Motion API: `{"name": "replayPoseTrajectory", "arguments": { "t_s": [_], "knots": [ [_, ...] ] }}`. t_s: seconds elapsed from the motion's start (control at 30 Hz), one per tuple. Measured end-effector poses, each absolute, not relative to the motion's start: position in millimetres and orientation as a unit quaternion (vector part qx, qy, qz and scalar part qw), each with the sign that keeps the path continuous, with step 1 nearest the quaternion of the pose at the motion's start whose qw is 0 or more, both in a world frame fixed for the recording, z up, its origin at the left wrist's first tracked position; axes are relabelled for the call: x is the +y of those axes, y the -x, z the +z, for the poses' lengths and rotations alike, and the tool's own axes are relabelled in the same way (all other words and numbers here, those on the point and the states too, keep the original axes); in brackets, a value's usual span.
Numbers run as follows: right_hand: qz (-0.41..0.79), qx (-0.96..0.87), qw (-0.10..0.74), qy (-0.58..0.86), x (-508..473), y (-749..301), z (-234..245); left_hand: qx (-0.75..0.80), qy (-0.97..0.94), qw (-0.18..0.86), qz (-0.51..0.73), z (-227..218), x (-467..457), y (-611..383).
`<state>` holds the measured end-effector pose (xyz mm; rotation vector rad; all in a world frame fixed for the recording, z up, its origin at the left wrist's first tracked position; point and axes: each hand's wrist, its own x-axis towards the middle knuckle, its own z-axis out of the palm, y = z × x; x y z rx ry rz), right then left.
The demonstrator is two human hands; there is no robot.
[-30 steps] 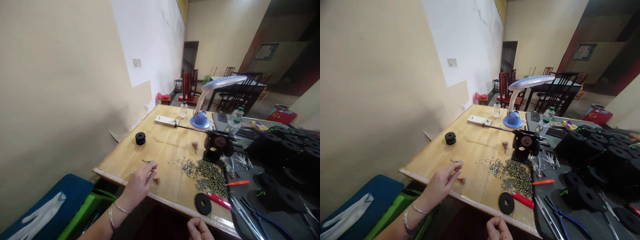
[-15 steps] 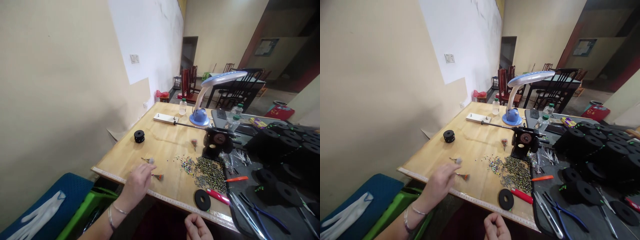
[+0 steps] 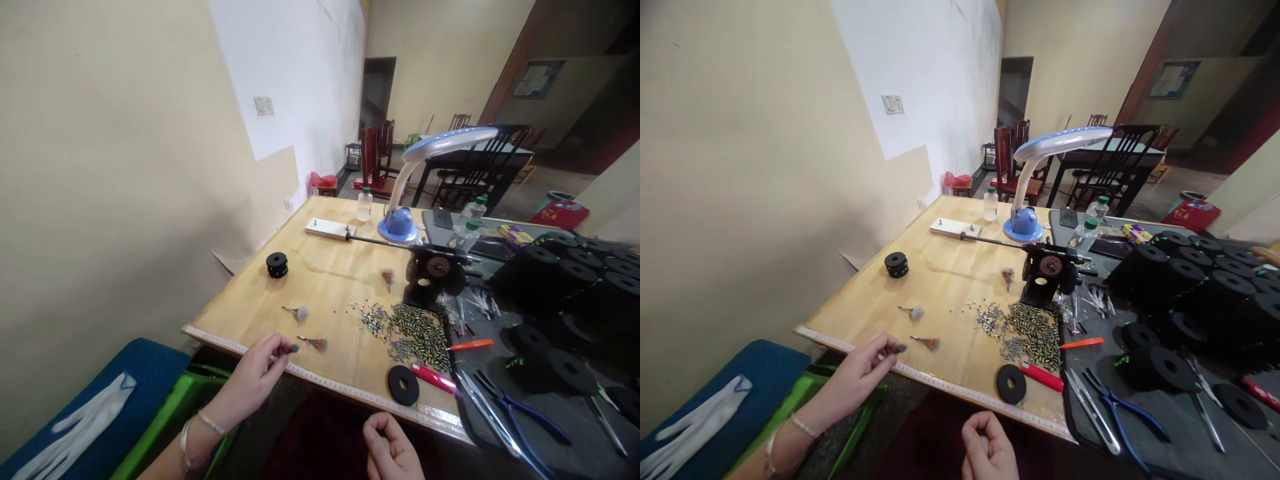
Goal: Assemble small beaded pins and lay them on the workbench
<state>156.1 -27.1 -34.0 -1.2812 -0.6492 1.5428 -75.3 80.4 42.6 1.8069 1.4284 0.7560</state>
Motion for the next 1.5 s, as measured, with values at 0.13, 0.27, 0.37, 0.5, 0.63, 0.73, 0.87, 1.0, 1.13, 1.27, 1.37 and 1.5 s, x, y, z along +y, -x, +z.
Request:
{"name": "replayPoseTrajectory", "arguments": {
  "t_s": [0.13,0.27,0.37,0.5,0.63,0.73,0.87,1.0,1.13,1.27,1.37,1.5],
  "knots": [
    [0.66,-0.28,0.476,0.51,-28.8,-153.3,-23.2,0.509,-0.531,0.622,0.266,34.4,37.8,48.6],
    [0.656,-0.276,0.469,0.523,-30.7,-145.3,-14.2,0.483,-0.429,0.718,0.258,17.7,9.1,21.1],
    [0.652,-0.271,0.452,0.546,-33.5,-143.5,-13.1,0.48,-0.38,0.749,0.254,9.6,1.1,5.7],
    [0.644,-0.27,0.451,0.556,-36.8,-145.6,-15.6,0.474,-0.374,0.756,0.251,3.3,-2.2,-5.3],
    [0.631,-0.274,0.461,0.561,-37.0,-146.5,-14.0,0.472,-0.377,0.754,0.259,-2.3,-3.9,-7.8],
    [0.626,-0.28,0.459,0.565,-36.4,-145.8,-12.7,0.473,-0.385,0.747,0.265,-4.1,-3.7,-7.8],
    [0.623,-0.285,0.458,0.567,-36.1,-146.0,-16.0,0.471,-0.399,0.74,0.266,-2.7,-3.2,-8.6],
    [0.631,-0.276,0.456,0.563,-35.1,-147.8,-20.7,0.462,-0.401,0.749,0.254,0.1,-3.3,-9.6],
    [0.64,-0.264,0.451,0.564,-34.4,-148.7,-22.4,0.458,-0.403,0.754,0.241,-0.1,-3.1,-9.4],
    [0.641,-0.272,0.445,0.564,-36.2,-148.1,-23.4,0.461,-0.408,0.75,0.242,-3.2,-3.2,-8.9],
    [0.635,-0.279,0.445,0.567,-37.3,-147.6,-23.8,0.465,-0.411,0.746,0.242,-4.8,-3.9,-9.1],
    [0.632,-0.289,0.441,0.568,-36.5,-146.9,-20.8,0.466,-0.416,0.744,0.239,-5.3,-4.6,-10.2]
  ]
}}
